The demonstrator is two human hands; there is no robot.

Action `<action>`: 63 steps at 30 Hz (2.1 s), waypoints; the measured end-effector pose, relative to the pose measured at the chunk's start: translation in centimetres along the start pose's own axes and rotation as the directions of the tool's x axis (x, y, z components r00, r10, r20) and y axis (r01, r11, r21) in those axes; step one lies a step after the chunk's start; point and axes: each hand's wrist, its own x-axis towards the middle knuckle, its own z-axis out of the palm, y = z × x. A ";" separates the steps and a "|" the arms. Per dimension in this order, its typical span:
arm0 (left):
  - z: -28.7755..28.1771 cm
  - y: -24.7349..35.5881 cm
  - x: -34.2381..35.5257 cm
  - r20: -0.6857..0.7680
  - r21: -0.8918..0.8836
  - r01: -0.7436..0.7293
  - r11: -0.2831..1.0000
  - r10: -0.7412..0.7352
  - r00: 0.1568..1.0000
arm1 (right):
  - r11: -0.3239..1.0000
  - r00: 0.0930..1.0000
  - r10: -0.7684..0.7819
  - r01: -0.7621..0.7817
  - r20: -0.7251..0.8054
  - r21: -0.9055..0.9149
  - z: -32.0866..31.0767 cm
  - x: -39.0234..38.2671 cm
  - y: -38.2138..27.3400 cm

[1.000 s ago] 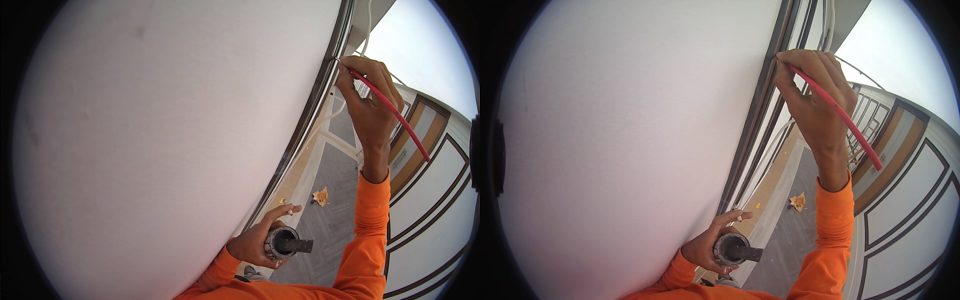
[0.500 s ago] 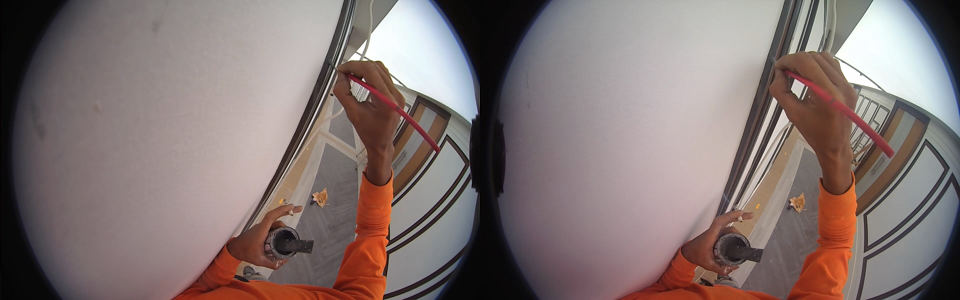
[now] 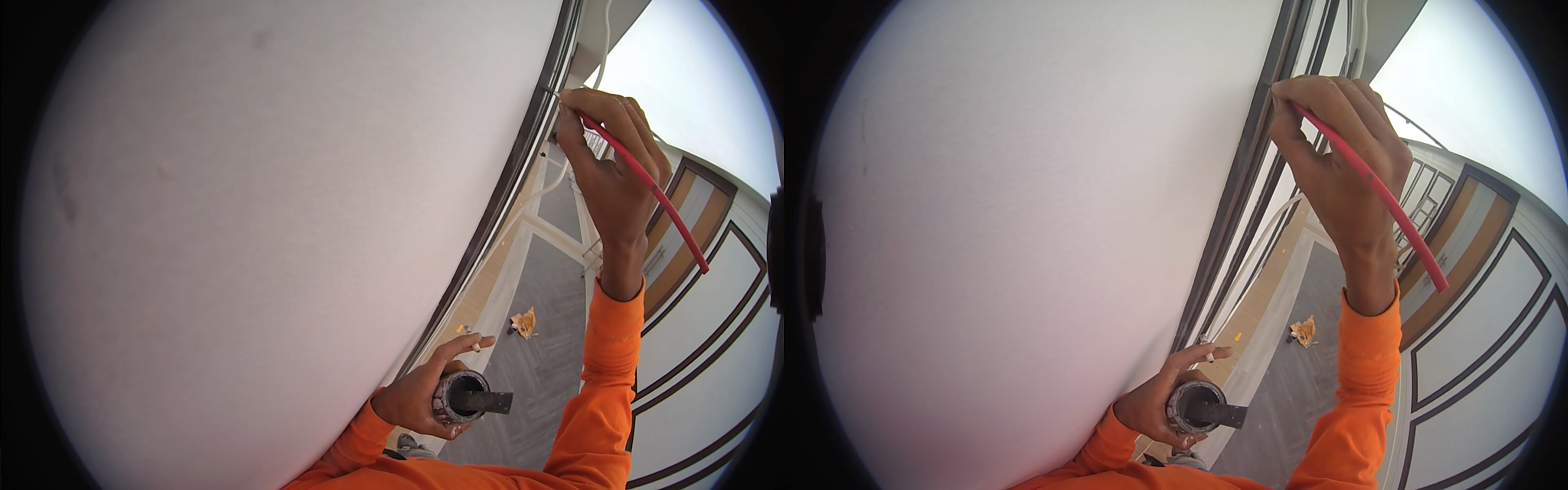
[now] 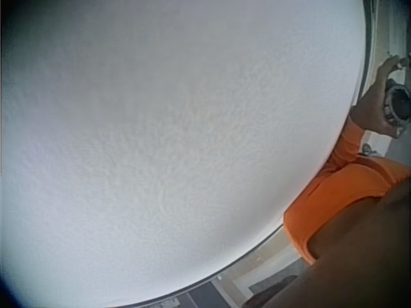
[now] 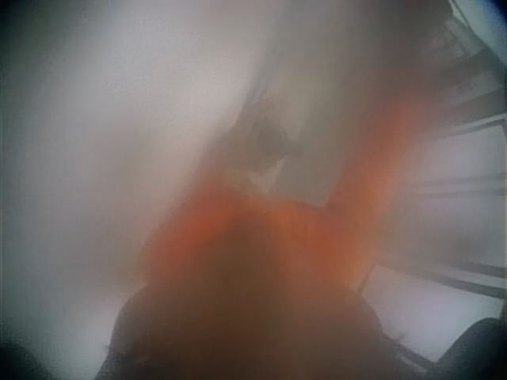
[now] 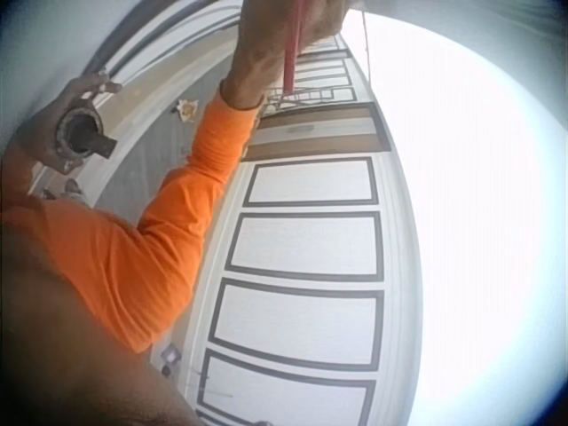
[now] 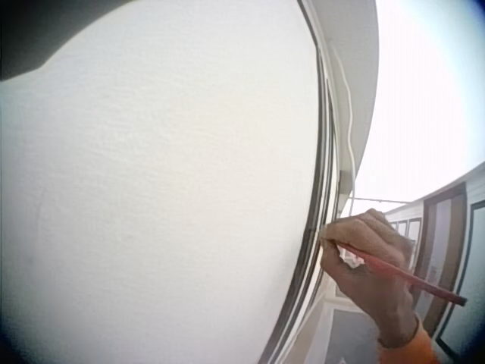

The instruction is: The person paints dark brown curved lines on a white ceiling using a small paintbrush and a paint can. They repeatedly dip the brush into the can and apply paint along the ceiling's decorative lines.

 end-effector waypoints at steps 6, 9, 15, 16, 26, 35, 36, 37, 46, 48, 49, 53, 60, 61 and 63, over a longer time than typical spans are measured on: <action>0.0 0.3 -0.1 -0.005 0.011 0.024 1.000 -0.024 1.000 | 1.000 0.994 0.025 -0.024 0.109 -0.008 -0.2 -0.3 -0.7; 0.1 0.3 0.0 -0.014 0.001 0.028 1.000 -0.028 1.000 | 1.000 0.997 0.021 -0.020 0.073 -0.006 -0.1 -0.3 -0.5; 0.0 0.3 0.0 -0.009 0.023 0.009 1.000 -0.009 1.000 | 0.998 0.991 0.059 -0.055 0.117 -0.036 -0.3 -0.3 -0.9; 0.0 0.4 0.0 -0.011 0.025 0.010 1.000 -0.010 1.000 | 0.999 0.995 0.044 -0.041 0.089 -0.034 -0.1 -0.2 -0.8; 0.0 0.6 0.1 -0.002 0.035 0.026 0.999 -0.026 1.000 | 0.999 0.998 0.025 -0.022 0.065 -0.044 -0.1 -0.5 -0.6; 0.2 0.6 0.1 -0.015 0.030 0.007 1.000 -0.006 1.000 | 0.999 0.990 0.033 -0.027 0.135 -0.046 -0.4 -1.2 -1.1; 0.2 0.6 0.1 -0.013 0.030 0.005 1.000 -0.004 1.000 | 0.998 0.989 0.040 -0.034 0.139 -0.049 -0.5 -1.5 -1.2; 0.2 0.6 0.2 -0.012 0.029 0.006 1.000 -0.005 1.000 | 0.998 0.987 0.048 -0.042 0.151 -0.046 -0.5 -1.7 -1.3; 0.1 0.3 0.0 -0.015 0.031 -0.003 1.000 0.003 1.000 | 0.989 0.961 0.111 -0.133 0.254 0.069 -1.1 -2.9 -2.5; 0.1 0.2 0.0 -0.014 0.027 0.004 1.000 -0.003 1.000 | 0.970 0.952 0.193 -0.222 0.237 0.103 -1.6 -2.7 -2.8; 0.1 0.2 0.1 -0.012 0.026 0.006 1.000 -0.005 1.000 | 0.949 0.938 0.248 -0.285 0.242 0.134 -1.6 -2.8 -2.7; 0.2 0.7 0.0 -0.019 0.005 0.027 1.000 -0.027 0.999 | 0.872 0.880 0.395 -0.450 0.265 0.194 -1.0 -2.5 -2.5; 0.0 0.3 0.0 -0.001 0.050 0.003 0.999 -0.003 1.000 | 0.922 0.925 0.361 -0.373 0.122 0.106 -0.1 -2.5 -2.1; 0.0 0.3 0.0 -0.007 0.045 0.006 0.999 -0.006 1.000 | 0.932 0.933 0.341 -0.351 0.114 0.091 0.0 -2.4 -2.2; 0.2 0.3 0.0 -0.015 0.034 0.012 0.999 -0.012 1.000 | 0.950 0.949 0.301 -0.307 0.098 0.057 -0.2 -2.3 -2.4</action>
